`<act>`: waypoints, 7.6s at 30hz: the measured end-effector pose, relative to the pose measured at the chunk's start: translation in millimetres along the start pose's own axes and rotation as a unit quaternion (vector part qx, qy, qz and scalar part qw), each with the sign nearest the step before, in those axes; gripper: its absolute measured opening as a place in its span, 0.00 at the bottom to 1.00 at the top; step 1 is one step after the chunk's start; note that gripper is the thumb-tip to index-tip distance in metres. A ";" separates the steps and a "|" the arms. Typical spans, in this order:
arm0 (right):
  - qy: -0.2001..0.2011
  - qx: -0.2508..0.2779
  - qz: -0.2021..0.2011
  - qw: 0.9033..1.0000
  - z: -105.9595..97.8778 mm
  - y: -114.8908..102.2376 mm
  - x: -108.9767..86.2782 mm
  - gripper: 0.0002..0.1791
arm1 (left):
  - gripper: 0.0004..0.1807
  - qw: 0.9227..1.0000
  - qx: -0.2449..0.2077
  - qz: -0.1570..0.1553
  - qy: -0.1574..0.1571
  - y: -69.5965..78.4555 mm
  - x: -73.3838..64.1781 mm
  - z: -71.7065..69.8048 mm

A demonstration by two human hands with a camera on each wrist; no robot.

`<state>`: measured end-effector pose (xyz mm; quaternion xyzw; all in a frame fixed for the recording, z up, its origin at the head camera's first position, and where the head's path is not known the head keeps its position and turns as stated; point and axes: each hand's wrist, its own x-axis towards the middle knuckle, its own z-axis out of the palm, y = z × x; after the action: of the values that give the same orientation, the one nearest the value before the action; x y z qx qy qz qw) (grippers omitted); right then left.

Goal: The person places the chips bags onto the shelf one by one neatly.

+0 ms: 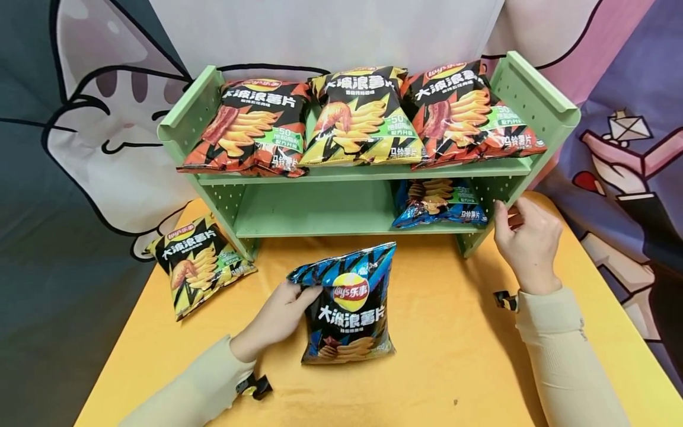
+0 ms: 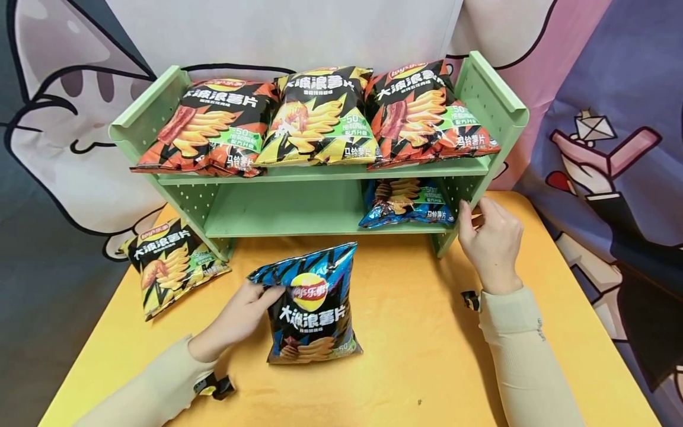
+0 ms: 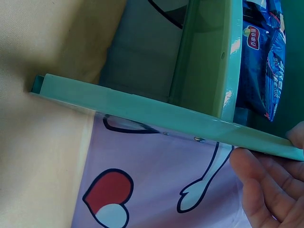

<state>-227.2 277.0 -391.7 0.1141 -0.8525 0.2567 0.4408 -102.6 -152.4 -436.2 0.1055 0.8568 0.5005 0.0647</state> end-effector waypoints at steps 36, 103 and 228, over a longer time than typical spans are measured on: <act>-0.001 0.002 0.002 1.000 0.6 1.3 1.1 0.13 | 0.69 0.947 0.303 -0.106 -0.016 -1.4 -1.8 26.6; -0.003 -0.007 -0.007 1.000 -1.9 3.1 0.6 0.15 | 0.28 0.921 0.244 0.122 0.278 42.0 52.1 -39.6; -0.021 -0.009 -0.007 1.000 -0.5 1.7 -0.5 0.15 | 0.51 0.900 0.242 -0.351 0.094 -134.9 -32.7 -181.3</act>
<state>-227.3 278.7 -392.4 0.1218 -0.8629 0.2435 0.4258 -125.9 -377.7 -464.6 -0.2372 0.9350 0.2306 0.1275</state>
